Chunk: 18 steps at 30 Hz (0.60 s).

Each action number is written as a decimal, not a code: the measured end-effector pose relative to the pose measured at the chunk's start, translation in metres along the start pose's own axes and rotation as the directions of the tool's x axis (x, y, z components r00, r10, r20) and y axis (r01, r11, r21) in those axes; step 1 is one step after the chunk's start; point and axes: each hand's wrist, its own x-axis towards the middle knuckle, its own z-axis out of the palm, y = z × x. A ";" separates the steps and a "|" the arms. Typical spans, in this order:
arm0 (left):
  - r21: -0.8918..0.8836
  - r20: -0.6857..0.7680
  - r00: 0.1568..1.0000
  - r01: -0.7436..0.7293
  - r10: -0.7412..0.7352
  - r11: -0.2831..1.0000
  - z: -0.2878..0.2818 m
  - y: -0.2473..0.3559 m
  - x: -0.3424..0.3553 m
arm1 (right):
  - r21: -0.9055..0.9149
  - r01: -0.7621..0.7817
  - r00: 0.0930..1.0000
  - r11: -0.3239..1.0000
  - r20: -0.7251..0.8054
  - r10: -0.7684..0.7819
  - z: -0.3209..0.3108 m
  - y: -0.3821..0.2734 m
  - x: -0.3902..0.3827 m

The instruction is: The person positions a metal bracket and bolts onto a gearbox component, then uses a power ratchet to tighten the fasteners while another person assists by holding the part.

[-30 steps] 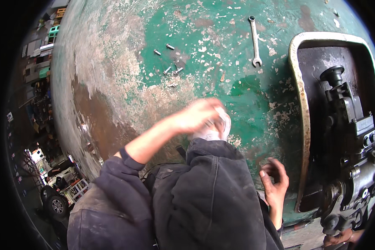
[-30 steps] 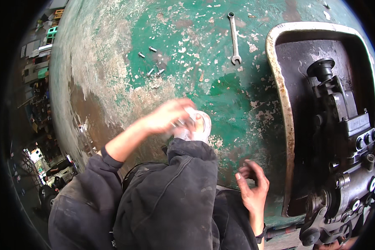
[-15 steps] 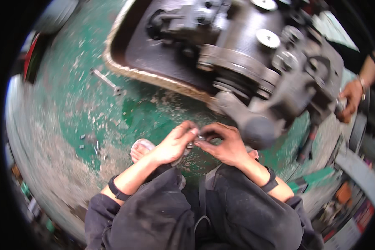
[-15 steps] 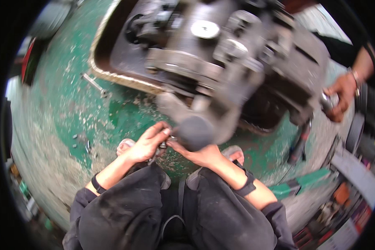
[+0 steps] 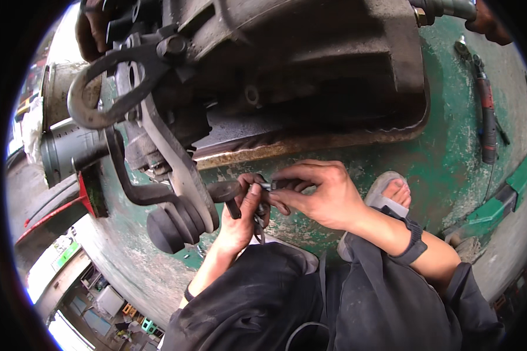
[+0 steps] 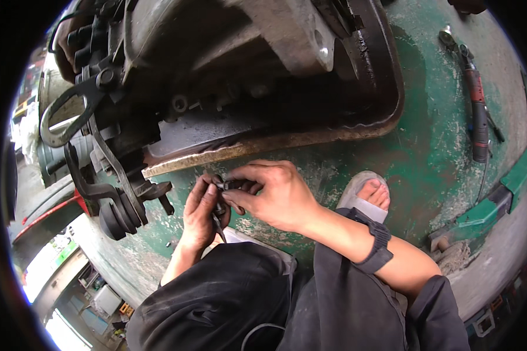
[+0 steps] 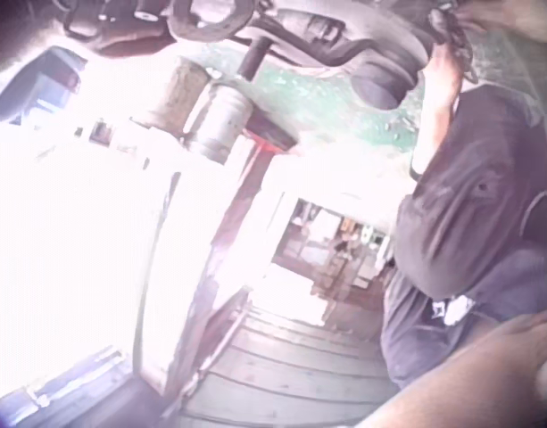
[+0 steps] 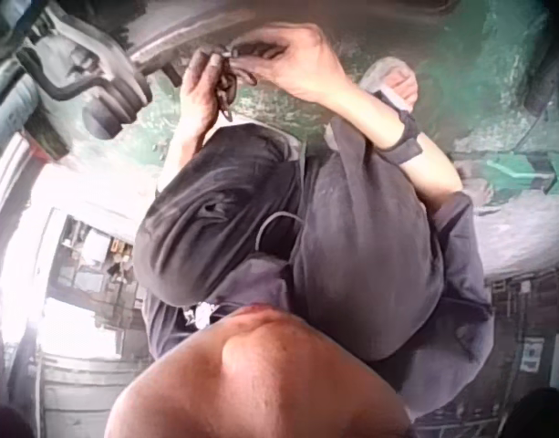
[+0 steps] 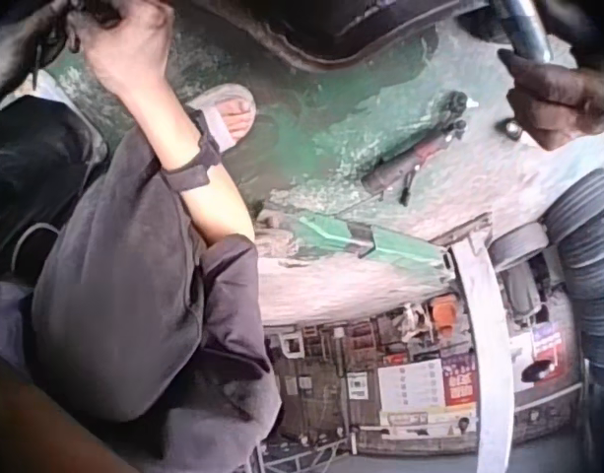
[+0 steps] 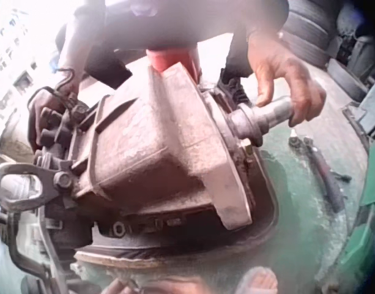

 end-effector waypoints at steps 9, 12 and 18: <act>-0.594 0.073 0.957 0.269 -0.282 0.758 0.013 -0.015 0.017 | 0.236 0.123 0.968 0.964 -0.242 -0.064 -0.027 -0.002 0.000; -0.728 0.127 0.941 0.303 -0.313 0.616 0.012 -0.024 0.020 | 0.313 0.111 0.959 0.943 -0.284 -0.019 -0.026 -0.008 0.003; -0.721 0.235 0.937 0.347 -0.259 0.599 0.012 -0.035 0.023 | 0.372 0.249 0.919 0.894 -0.383 -0.096 -0.023 -0.036 0.012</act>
